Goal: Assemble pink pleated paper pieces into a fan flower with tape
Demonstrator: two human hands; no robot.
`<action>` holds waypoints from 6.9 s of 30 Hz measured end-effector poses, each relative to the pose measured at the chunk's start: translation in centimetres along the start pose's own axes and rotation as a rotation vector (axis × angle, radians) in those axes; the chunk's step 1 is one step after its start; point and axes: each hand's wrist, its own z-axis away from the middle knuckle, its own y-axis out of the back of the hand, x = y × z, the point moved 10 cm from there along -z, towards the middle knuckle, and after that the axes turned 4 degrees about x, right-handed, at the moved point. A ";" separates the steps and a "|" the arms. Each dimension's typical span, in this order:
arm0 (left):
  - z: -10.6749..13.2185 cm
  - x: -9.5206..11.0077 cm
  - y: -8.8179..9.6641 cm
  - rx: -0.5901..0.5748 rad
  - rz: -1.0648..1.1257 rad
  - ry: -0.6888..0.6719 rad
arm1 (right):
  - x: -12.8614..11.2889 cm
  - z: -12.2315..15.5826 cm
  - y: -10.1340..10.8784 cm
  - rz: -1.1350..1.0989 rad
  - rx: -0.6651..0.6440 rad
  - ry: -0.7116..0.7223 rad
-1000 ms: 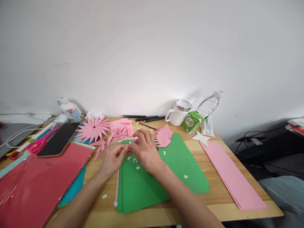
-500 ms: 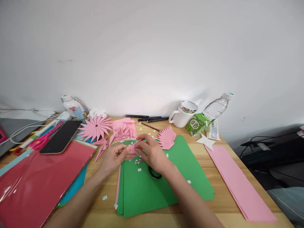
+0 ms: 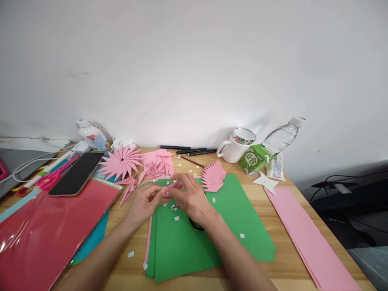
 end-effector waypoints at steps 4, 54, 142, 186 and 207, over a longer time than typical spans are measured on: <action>0.1 1.0 0.0 -0.020 -0.096 -0.036 | 0.9 -0.7 0.5 -0.289 -0.048 -0.056; 0.9 4.9 0.2 -0.041 -0.531 -0.383 | -0.5 -3.8 -1.4 -0.128 -0.493 0.039; 0.2 3.5 0.5 -0.115 -0.441 -0.232 | -1.0 -3.8 -1.0 -0.142 -0.500 0.083; 0.4 3.8 0.3 -0.131 -0.509 -0.274 | -2.3 -3.4 -0.9 -0.018 -0.526 0.221; 0.4 3.9 0.1 -0.121 -0.535 -0.264 | -1.2 -3.4 -1.1 -0.092 -0.544 0.128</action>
